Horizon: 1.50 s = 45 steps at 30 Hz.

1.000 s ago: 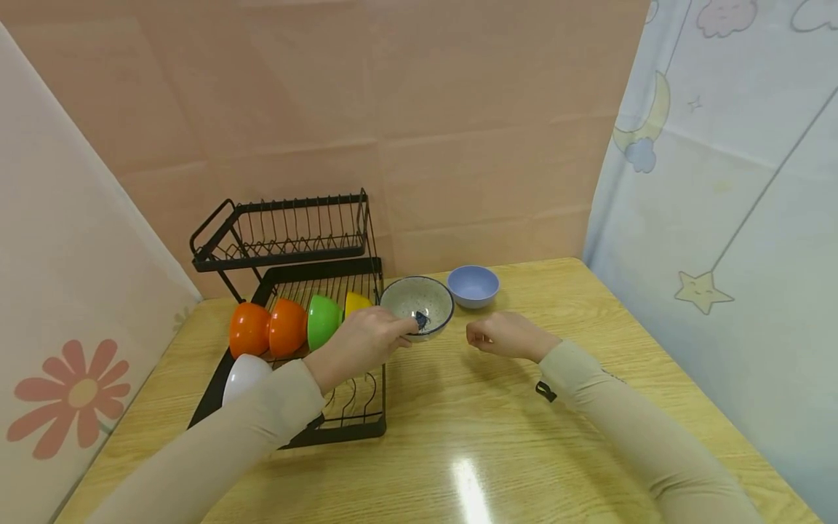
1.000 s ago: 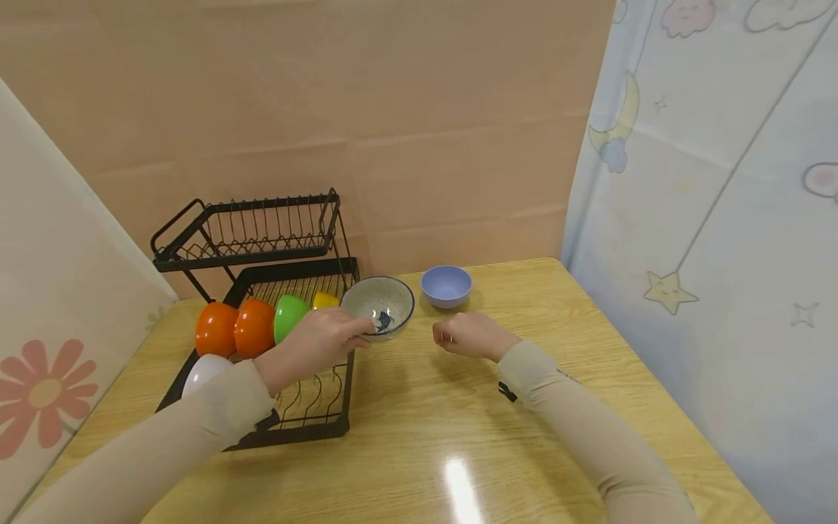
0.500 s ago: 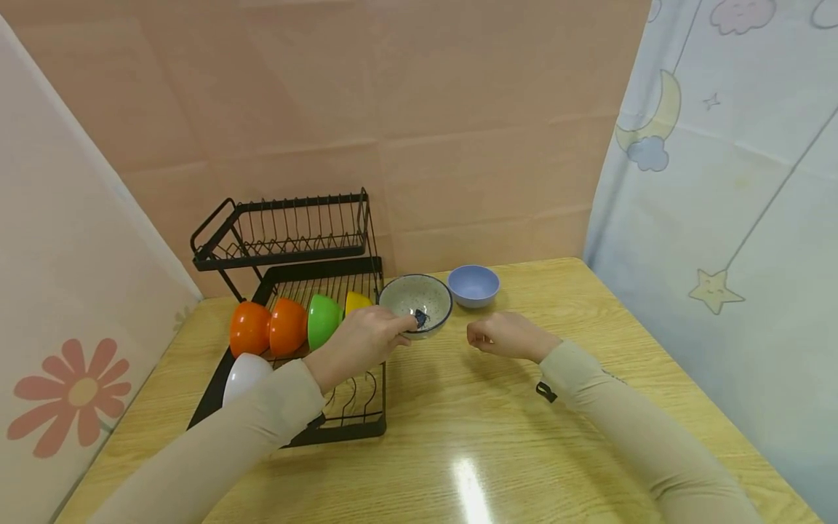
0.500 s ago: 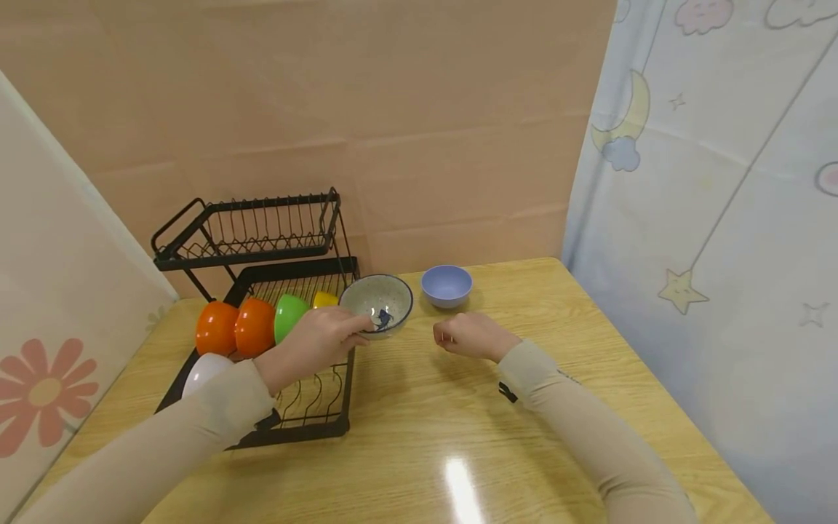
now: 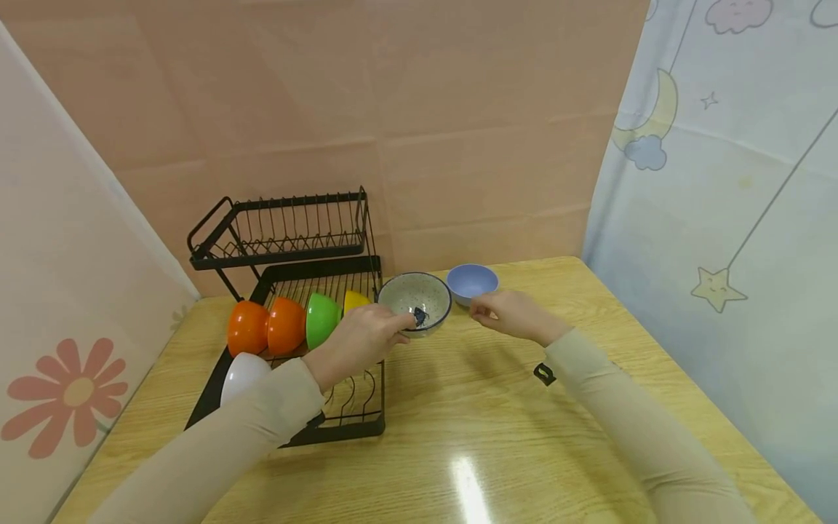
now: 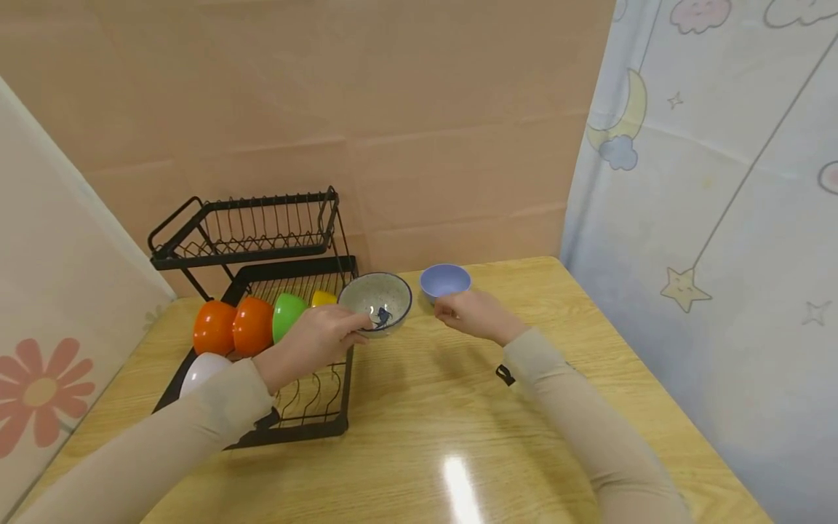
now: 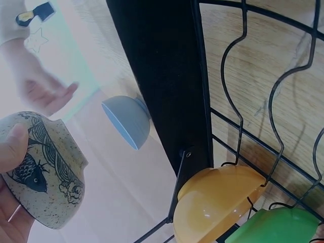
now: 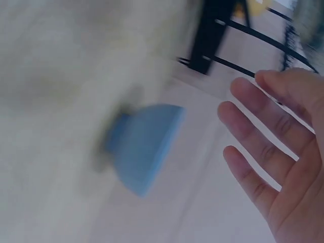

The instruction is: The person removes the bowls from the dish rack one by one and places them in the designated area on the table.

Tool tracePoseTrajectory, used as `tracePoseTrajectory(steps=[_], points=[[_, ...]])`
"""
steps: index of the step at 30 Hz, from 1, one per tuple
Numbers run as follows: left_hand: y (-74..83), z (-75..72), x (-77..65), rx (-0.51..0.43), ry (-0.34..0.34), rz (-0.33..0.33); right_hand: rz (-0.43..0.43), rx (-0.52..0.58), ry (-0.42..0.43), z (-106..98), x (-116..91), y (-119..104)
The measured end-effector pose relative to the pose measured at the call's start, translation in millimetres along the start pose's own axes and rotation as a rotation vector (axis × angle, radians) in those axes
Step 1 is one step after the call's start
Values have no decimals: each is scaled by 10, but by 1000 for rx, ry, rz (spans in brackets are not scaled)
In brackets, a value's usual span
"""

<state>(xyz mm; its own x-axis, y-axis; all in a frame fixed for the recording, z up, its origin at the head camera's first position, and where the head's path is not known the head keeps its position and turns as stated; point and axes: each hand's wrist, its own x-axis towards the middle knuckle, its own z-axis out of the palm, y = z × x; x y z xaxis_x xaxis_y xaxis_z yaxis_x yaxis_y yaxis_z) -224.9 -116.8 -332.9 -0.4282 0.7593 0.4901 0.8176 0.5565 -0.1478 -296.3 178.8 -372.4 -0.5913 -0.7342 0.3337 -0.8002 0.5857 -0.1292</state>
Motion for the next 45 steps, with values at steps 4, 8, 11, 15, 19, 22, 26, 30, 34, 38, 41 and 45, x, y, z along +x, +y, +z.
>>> tracePoseTrajectory(steps=[4, 8, 11, 15, 19, 22, 26, 30, 34, 38, 41, 45], points=[[3, -10, 2, -1, -5, 1, -7, 3, 117, -216, 67, -51], [-6, -16, 6, 4, -3, -5, -35, 19, 231, -397, 109, -141], [-16, -24, 8, 14, 5, -8, -76, 1, 298, -469, 144, -238], [-22, -42, 11, 17, 13, -5, -186, -23, 347, -481, 206, -397], [-22, -51, 14, 21, 17, 3, -293, -21, 330, -445, 253, -537], [-23, -44, 15, 25, 27, 11, -333, -35, 285, -403, 269, -601], [-28, -27, 15, 22, 42, 23, -395, -57, 262, -323, 289, -632], [-30, -17, 13, 26, 44, 28, -456, -65, 264, -224, 309, -620], [-26, -24, 11, 35, 29, 23, -486, -45, 250, -162, 326, -616], [-13, -40, 12, 36, 24, 20, -507, -37, 252, -133, 339, -621], [-3, -47, 16, 29, 30, 22, -514, -37, 259, -123, 349, -628], [2, -44, 17, 22, 36, 22, -529, -37, 269, -101, 365, -625]])
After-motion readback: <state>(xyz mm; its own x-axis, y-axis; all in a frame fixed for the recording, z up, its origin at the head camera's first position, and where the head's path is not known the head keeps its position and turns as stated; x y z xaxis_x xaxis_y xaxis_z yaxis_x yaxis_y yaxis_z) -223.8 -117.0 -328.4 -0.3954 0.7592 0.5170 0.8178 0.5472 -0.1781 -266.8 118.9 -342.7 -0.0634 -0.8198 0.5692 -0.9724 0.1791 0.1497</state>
